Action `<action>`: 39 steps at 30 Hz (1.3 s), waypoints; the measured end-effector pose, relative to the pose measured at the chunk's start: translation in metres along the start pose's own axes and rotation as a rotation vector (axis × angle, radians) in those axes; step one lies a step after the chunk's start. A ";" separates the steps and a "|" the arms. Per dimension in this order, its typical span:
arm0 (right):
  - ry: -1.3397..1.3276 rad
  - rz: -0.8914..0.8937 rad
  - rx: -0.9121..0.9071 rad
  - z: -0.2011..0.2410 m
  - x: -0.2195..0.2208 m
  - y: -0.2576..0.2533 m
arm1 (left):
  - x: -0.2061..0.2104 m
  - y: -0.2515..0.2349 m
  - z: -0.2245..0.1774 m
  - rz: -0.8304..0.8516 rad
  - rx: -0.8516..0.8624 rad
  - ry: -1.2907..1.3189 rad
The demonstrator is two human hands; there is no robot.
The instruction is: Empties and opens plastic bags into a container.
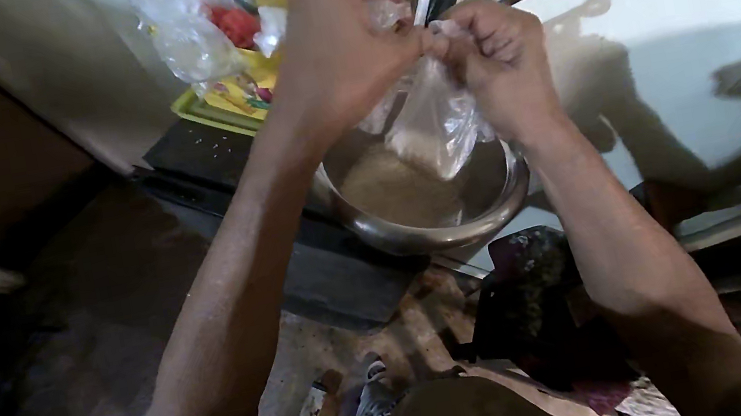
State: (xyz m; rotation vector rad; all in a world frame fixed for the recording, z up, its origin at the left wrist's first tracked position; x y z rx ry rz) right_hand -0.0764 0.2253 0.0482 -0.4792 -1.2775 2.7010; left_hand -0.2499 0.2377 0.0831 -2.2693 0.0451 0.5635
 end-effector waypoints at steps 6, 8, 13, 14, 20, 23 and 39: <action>-0.158 -0.071 0.102 -0.006 -0.027 -0.010 | 0.009 0.024 0.033 0.400 -0.145 -0.181; -0.186 -0.063 0.118 -0.004 -0.026 -0.014 | 0.018 0.027 0.036 0.497 -0.188 -0.259; -0.257 -0.078 0.161 -0.005 -0.024 -0.015 | 0.030 0.027 0.041 0.532 -0.149 -0.305; -0.269 -0.081 0.172 -0.005 -0.023 -0.013 | 0.032 0.028 0.041 0.526 -0.137 -0.295; -0.293 -0.085 0.200 -0.003 -0.022 -0.008 | 0.029 0.031 0.041 0.480 -0.077 -0.271; -0.290 -0.097 0.226 -0.003 -0.022 -0.008 | 0.024 0.034 0.039 0.513 -0.054 -0.267; -0.070 -0.119 0.421 -0.026 -0.014 0.000 | -0.026 0.043 0.038 0.102 -0.088 -0.286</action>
Point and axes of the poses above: each hand's wrist, its own y-axis away from the middle knuckle, its own x-axis out of the palm, z = x × y, the point moved 6 cm from there along -y, towards the middle knuckle, and after that the axes turned 14 degrees about -z, right-handed, at the moved point
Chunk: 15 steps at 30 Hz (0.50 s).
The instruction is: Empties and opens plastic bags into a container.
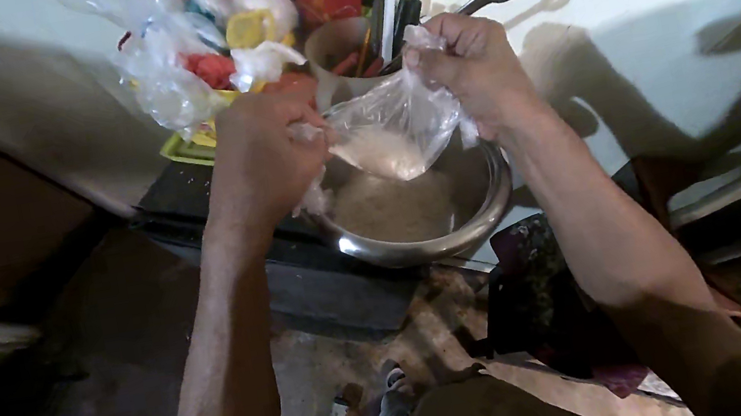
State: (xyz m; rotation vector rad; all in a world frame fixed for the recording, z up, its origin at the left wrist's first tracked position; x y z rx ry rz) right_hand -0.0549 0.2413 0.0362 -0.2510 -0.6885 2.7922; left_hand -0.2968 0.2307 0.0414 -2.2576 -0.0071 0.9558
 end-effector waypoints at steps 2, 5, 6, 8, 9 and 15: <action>0.039 0.018 0.024 -0.001 0.000 0.001 | -0.002 -0.001 0.000 0.024 -0.038 -0.037; 0.090 0.054 0.050 -0.005 0.000 0.003 | -0.001 -0.003 -0.001 0.043 -0.047 -0.082; 0.124 0.070 0.055 -0.006 0.001 0.004 | -0.002 -0.002 -0.004 0.037 -0.021 -0.087; 0.172 0.090 0.053 -0.005 0.001 0.002 | -0.003 -0.006 -0.008 0.039 0.014 -0.093; 0.181 0.100 0.066 -0.008 0.001 0.007 | 0.000 -0.001 -0.007 0.054 0.012 -0.082; 0.140 0.230 -0.018 0.007 0.015 0.013 | 0.012 -0.006 -0.020 0.058 0.108 0.144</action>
Point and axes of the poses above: each hand's wrist, its own y-axis away from the middle knuckle, its own x-axis out of the palm, z = x × y, the point moved 6 cm from there along -y, towards the middle knuckle, and after that the axes turned 14 degrees about -z, right-handed, at the moved point
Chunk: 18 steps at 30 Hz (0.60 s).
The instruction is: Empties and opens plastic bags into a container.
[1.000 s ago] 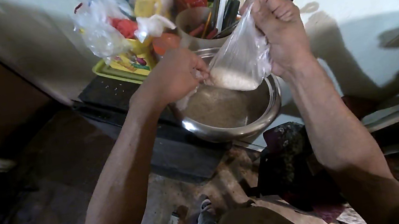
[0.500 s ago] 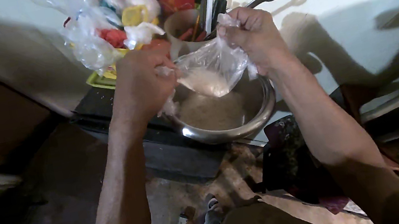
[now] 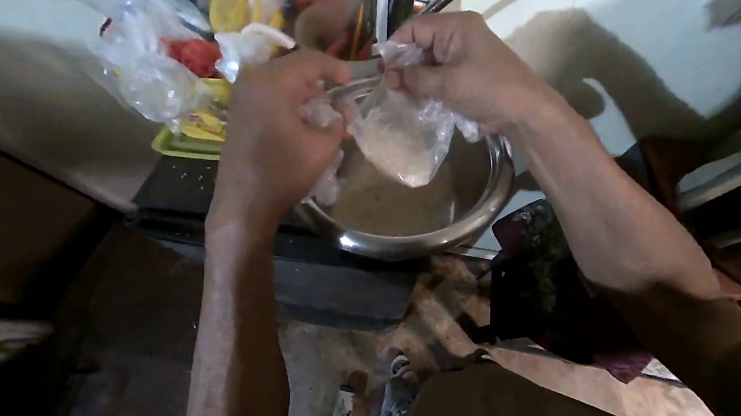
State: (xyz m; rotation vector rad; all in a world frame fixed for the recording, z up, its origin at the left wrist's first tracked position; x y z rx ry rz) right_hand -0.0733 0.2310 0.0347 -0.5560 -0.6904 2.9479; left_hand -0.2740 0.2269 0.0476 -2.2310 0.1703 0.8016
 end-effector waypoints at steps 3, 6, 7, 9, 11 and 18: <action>-0.022 0.075 0.003 0.004 0.010 0.000 | 0.010 -0.007 -0.003 0.018 -0.044 0.087; -0.037 0.084 0.032 0.007 0.014 -0.003 | 0.011 -0.011 -0.007 -0.021 -0.020 0.111; -0.057 0.076 0.037 0.007 0.013 -0.004 | 0.011 -0.011 -0.007 -0.021 0.006 0.130; -0.148 0.071 0.062 0.005 0.012 -0.007 | 0.012 -0.012 -0.006 -0.015 0.061 0.171; -0.221 0.078 0.098 0.001 0.012 -0.009 | 0.015 -0.010 -0.006 -0.001 0.095 0.183; -0.239 0.159 0.227 -0.005 0.019 -0.007 | 0.017 -0.006 -0.004 -0.127 0.094 0.154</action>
Point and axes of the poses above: each hand's wrist, its own y-axis away from the middle knuckle, its own x-axis out of the palm, z = x × y, the point moved 6 cm from there along -y, towards the middle knuckle, and after that the axes turned 14 degrees about -z, right-handed, at the moved point
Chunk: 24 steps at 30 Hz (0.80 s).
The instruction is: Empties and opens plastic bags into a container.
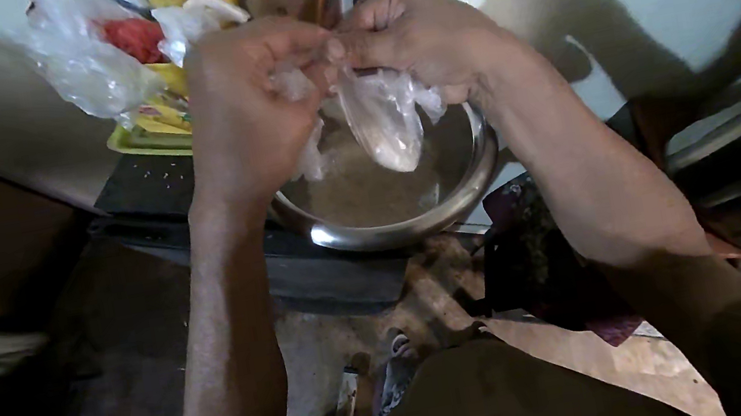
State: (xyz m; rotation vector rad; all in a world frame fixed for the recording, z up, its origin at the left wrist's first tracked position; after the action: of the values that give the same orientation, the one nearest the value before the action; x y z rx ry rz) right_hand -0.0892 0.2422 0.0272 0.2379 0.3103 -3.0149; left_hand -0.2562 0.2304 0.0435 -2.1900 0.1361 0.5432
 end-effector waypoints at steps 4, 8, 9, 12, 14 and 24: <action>-0.011 0.007 0.012 0.000 0.000 0.002 | -0.005 -0.001 0.005 -0.054 -0.049 -0.171; 0.061 0.103 -0.185 0.000 -0.005 0.013 | -0.019 -0.009 0.016 -0.071 -0.124 -0.209; 0.060 0.126 -0.238 0.000 -0.006 0.016 | -0.024 -0.011 0.019 -0.083 -0.169 -0.197; 0.138 0.167 -0.310 0.000 -0.004 0.028 | -0.029 -0.013 0.027 -0.116 -0.312 -0.061; 0.303 0.126 -0.326 0.002 0.000 0.035 | -0.027 -0.013 0.030 -0.122 -0.380 0.082; 0.572 -0.080 -0.569 0.003 -0.007 0.044 | -0.032 -0.010 0.032 -0.233 -0.574 0.452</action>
State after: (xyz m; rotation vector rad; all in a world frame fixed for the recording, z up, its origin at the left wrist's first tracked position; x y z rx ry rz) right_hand -0.0777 0.1998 0.0230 1.0338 1.2087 -2.7056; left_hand -0.2931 0.2585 0.0466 -2.8128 -0.0458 -0.0708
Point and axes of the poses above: each hand's wrist, its own y-axis away from the middle knuckle, its own x-axis out of the palm, z = x × y, the point moved 6 cm from there along -y, towards the middle knuckle, and after that the axes turned 14 degrees about -z, right-handed, at the moved point
